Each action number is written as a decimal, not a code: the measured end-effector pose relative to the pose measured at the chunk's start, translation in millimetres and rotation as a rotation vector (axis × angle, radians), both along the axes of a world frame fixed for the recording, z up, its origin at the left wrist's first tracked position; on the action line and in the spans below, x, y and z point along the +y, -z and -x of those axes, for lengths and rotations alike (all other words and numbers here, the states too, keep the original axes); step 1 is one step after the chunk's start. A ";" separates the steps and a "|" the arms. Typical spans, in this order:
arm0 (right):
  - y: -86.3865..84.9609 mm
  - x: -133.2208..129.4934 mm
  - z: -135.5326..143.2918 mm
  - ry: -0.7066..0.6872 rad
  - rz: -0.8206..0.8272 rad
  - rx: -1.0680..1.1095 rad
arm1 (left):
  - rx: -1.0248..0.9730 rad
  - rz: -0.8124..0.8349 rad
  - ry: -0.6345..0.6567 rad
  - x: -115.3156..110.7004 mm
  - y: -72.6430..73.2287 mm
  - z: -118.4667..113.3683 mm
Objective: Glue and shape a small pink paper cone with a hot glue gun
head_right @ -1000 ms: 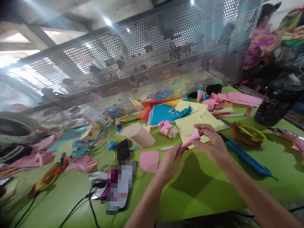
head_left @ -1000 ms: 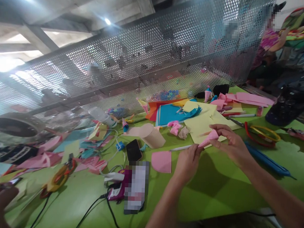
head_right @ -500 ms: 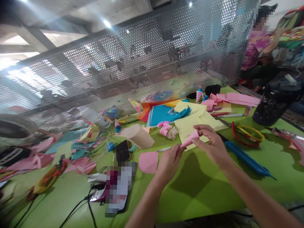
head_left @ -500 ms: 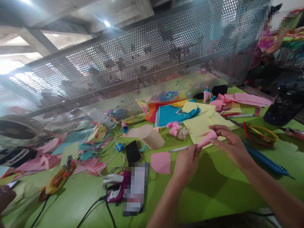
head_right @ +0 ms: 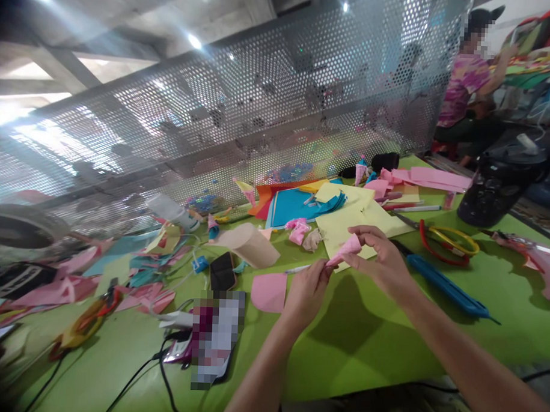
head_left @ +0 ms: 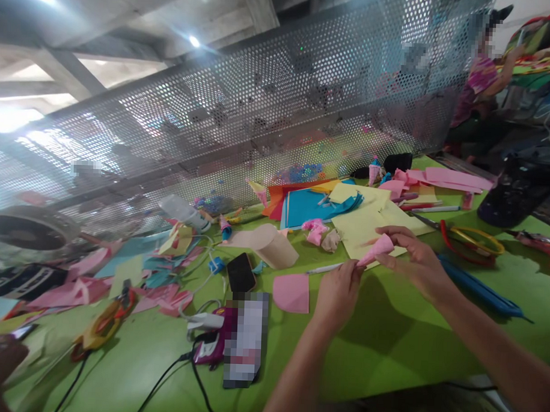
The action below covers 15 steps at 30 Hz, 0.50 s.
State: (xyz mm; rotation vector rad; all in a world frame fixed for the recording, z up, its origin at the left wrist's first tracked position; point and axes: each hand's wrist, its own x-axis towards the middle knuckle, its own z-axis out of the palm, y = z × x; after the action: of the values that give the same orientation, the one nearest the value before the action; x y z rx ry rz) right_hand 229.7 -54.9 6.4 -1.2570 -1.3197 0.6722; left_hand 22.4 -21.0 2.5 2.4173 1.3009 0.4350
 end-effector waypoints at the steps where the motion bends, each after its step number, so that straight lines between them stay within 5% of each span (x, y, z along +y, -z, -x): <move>1: -0.2 0.0 1.0 0.000 0.005 -0.008 | -0.011 0.006 0.005 0.1 0.3 0.1; 15: 10.6 4.1 11.6 0.035 -0.011 -0.056 | -0.069 -0.007 0.034 -2.3 0.4 0.5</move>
State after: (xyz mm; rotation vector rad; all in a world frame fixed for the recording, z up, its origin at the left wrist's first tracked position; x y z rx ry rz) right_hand 218.0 -50.8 -4.2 -1.2950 -1.3426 0.6083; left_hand 21.9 -23.3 2.1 2.4044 1.2296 0.5095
